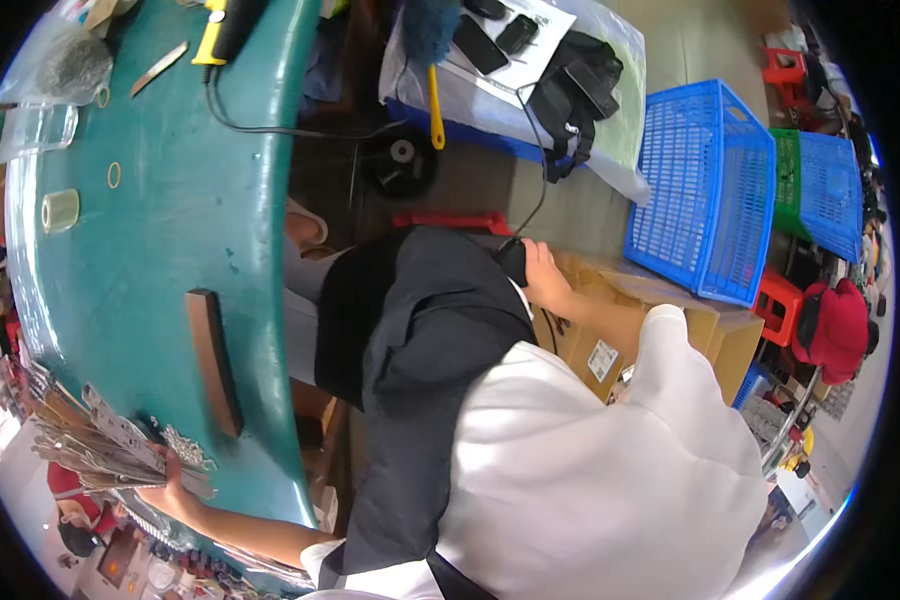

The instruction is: The person lays out LED light strips on the table, positions metal components onto each strip by hand, and solders them in place using a soldering iron.

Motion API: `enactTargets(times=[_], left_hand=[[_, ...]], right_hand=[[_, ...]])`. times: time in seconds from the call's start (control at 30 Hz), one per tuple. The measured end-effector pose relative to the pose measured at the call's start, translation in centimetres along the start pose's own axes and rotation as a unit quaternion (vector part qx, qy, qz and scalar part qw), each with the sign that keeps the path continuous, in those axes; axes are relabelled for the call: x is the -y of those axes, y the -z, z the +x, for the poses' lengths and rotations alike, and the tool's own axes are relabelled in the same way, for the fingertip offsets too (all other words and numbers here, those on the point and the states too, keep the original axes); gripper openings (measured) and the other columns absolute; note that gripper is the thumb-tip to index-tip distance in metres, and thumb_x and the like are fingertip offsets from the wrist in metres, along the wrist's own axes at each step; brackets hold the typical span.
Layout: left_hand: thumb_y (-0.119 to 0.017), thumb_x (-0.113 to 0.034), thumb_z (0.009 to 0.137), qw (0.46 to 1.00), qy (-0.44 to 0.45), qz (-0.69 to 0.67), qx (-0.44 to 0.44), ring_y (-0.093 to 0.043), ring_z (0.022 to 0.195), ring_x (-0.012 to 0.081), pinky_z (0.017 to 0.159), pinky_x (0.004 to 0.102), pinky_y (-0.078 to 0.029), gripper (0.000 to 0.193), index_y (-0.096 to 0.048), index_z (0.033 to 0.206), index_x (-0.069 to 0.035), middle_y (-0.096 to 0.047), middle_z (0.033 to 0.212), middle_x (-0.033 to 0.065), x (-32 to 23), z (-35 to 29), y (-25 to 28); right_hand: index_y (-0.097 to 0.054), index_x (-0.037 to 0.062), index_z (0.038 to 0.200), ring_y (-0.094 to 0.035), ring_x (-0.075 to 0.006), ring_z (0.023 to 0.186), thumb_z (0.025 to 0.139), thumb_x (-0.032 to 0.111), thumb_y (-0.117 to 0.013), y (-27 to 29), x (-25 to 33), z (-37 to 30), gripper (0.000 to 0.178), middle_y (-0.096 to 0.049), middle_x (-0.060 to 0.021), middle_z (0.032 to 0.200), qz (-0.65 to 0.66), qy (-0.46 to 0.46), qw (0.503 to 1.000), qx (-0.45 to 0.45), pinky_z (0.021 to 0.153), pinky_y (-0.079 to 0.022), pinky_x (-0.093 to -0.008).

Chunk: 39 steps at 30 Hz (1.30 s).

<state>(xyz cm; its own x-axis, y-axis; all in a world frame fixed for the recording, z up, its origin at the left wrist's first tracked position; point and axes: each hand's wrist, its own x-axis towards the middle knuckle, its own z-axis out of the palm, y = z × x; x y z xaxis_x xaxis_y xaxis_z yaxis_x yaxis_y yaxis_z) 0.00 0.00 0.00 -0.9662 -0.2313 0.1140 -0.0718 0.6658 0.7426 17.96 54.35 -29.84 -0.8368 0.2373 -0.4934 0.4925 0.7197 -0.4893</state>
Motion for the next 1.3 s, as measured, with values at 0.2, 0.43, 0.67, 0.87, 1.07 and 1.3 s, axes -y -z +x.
enactTargets(times=[0.2, 0.43, 0.67, 0.87, 1.07, 1.3], left_hand=[[-0.071, 0.0, 0.065, 0.989, -0.037, -0.114, -0.088, -0.053, 0.078, 0.0175, 0.08, 0.0331, -0.046, 0.061, -0.049, 0.122, 0.005, -0.056, 0.087, 0.0085, 0.9, 4.3, -0.1], [-0.066, 0.01, 0.069, 0.983, -0.087, -0.147, -0.066, -0.051, 0.088, 0.018, 0.082, 0.0327, -0.045, 0.065, -0.042, 0.129, 0.002, -0.052, 0.096, 0.0071, 1.4, 3.5, 1.3], [-0.074, -0.006, 0.07, 0.992, -0.008, 0.006, -0.123, -0.054, 0.082, 0.0181, 0.072, 0.0336, -0.048, 0.05, -0.054, 0.115, 0.004, -0.058, 0.092, 0.0072, 1.0, -0.1, 1.8], [-0.079, -0.01, 0.062, 0.984, -0.069, 0.16, -0.04, -0.063, 0.086, 0.0215, 0.08, 0.0336, -0.05, 0.058, -0.055, 0.113, 0.002, -0.065, 0.098, 0.0148, -0.3, -0.8, 1.0], [-0.066, 0.002, 0.058, 0.946, -0.195, 0.251, 0.066, -0.057, 0.082, 0.0325, 0.074, 0.0409, -0.045, 0.053, -0.058, 0.11, -0.007, -0.056, 0.084, 0.0114, -3.3, 2.5, -0.8], [-0.071, -0.004, 0.064, 0.873, -0.368, 0.286, 0.143, -0.058, 0.088, 0.0261, 0.076, 0.0373, -0.045, 0.049, -0.058, 0.11, -0.014, -0.056, 0.086, 0.0049, -3.3, 9.4, -1.6]], right_hand=[[-0.023, -0.0062, 0.138, -0.046, -0.0475, 0.116, 0.067, 0.012, -0.081, -1.8, 0.2, 1.5, 0.093, -0.042, -0.029, 0.123, -0.043, -0.074, 0.995, 0.053, 0.098, -0.043, -0.0467], [-0.026, -0.0067, 0.137, -0.045, -0.0464, 0.12, 0.068, 0.01, -0.079, -1.7, 0.1, 2.5, 0.089, -0.042, -0.0295, 0.126, -0.092, -0.076, 0.99, 0.08, 0.1, -0.042, -0.0461], [-0.03, 0.0001, 0.136, -0.049, -0.0459, 0.113, 0.084, 0.007, -0.057, -3.7, -0.4, 0.1, 0.059, -0.046, -0.0271, 0.122, -0.071, -0.088, 0.994, 0.001, 0.092, -0.044, -0.051], [-0.039, -0.004, 0.135, -0.057, -0.0402, 0.112, 0.082, 0.03, -0.066, 2.9, 4.8, 0.7, 0.068, -0.053, -0.0267, 0.126, -0.245, -0.097, 0.936, 0.233, 0.092, -0.048, -0.049], [-0.065, 0.0024, 0.097, -0.068, -0.0184, 0.078, 0.096, 0.03, -0.056, 22.0, 21.9, 8.9, 0.029, -0.068, -0.0081, 0.078, 0.056, 0.216, 0.881, 0.417, 0.071, -0.053, -0.0309], [-0.064, -0.001, 0.088, -0.053, -0.006, 0.056, 0.098, 0.044, -0.05, 24.1, 37.6, 21.4, 0.048, -0.062, -0.0031, 0.07, 0.208, 0.214, 0.927, -0.227, 0.047, -0.042, -0.0214]])
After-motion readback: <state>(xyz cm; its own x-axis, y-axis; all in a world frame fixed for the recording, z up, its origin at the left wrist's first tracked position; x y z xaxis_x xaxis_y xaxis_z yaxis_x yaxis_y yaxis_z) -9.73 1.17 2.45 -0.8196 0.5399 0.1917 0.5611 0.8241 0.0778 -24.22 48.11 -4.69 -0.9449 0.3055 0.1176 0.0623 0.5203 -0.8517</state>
